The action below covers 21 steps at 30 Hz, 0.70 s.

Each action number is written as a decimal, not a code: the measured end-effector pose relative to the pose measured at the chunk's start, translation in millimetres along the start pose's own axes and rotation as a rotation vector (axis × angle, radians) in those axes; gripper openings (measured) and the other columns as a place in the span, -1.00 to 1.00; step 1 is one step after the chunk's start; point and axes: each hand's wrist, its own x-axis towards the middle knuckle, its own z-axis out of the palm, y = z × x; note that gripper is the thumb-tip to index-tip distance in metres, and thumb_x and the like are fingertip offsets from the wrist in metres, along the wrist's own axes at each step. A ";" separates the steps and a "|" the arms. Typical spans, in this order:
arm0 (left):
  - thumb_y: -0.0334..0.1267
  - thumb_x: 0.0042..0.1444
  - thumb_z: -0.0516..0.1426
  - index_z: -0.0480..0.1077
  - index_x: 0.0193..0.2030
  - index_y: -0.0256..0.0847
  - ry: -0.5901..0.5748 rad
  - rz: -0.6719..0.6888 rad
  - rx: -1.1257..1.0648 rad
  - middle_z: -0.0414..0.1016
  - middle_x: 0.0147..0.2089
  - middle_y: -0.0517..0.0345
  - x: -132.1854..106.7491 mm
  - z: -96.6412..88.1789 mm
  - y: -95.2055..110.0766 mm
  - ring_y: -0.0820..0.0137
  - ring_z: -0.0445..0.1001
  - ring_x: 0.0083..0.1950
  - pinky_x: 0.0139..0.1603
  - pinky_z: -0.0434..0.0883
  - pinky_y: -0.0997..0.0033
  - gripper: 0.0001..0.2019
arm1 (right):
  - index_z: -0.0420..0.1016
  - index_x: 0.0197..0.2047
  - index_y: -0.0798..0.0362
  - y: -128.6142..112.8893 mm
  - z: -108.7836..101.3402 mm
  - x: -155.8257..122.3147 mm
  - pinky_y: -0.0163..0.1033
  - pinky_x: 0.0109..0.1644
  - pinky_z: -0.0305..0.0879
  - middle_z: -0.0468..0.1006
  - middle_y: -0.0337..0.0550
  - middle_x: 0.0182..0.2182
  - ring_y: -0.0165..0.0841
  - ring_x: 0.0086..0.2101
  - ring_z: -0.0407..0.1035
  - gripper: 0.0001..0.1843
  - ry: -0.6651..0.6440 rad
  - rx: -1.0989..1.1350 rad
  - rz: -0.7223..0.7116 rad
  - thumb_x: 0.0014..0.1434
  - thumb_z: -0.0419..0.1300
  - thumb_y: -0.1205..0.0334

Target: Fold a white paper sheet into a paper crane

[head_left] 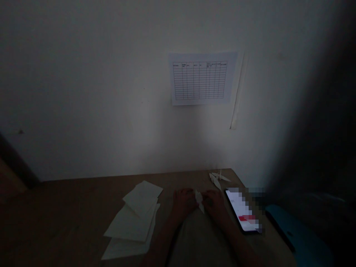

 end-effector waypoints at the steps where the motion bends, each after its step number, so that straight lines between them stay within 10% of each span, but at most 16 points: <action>1: -0.07 0.16 0.37 0.57 0.16 0.11 0.001 -0.006 -0.004 0.49 0.35 0.08 0.8 1.3 -1.1 0.01 0.35 0.40 0.50 0.05 -0.29 -0.59 | 0.65 0.02 -0.06 0.1 -0.7 0.6 0.00 0.29 0.25 0.64 -0.03 0.01 -0.09 0.10 0.44 -0.62 0.012 0.000 0.001 0.16 0.20 0.28; 10: -0.11 0.14 0.38 0.53 0.23 0.04 0.049 0.007 -0.051 0.51 0.33 0.06 4.8 9.1 -11.2 0.04 0.39 0.37 0.48 0.13 -0.16 -0.51 | 0.64 -0.04 -0.09 2.7 -6.6 0.0 0.19 0.31 0.06 0.66 -0.08 -0.05 -0.07 0.06 0.43 -0.74 0.276 -0.325 -0.054 0.32 0.14 0.27; 21: -0.18 0.21 0.31 0.50 0.23 -0.01 0.125 0.014 -0.042 0.56 0.28 0.06 4.7 10.9 -15.1 0.12 0.44 0.33 0.43 0.25 -0.01 -0.56 | 0.72 -0.14 -0.17 -11.0 -8.7 -6.0 0.30 0.46 -0.25 0.66 -0.16 -0.13 -0.18 -0.06 0.51 -0.73 0.019 -0.251 -0.131 0.27 0.23 0.36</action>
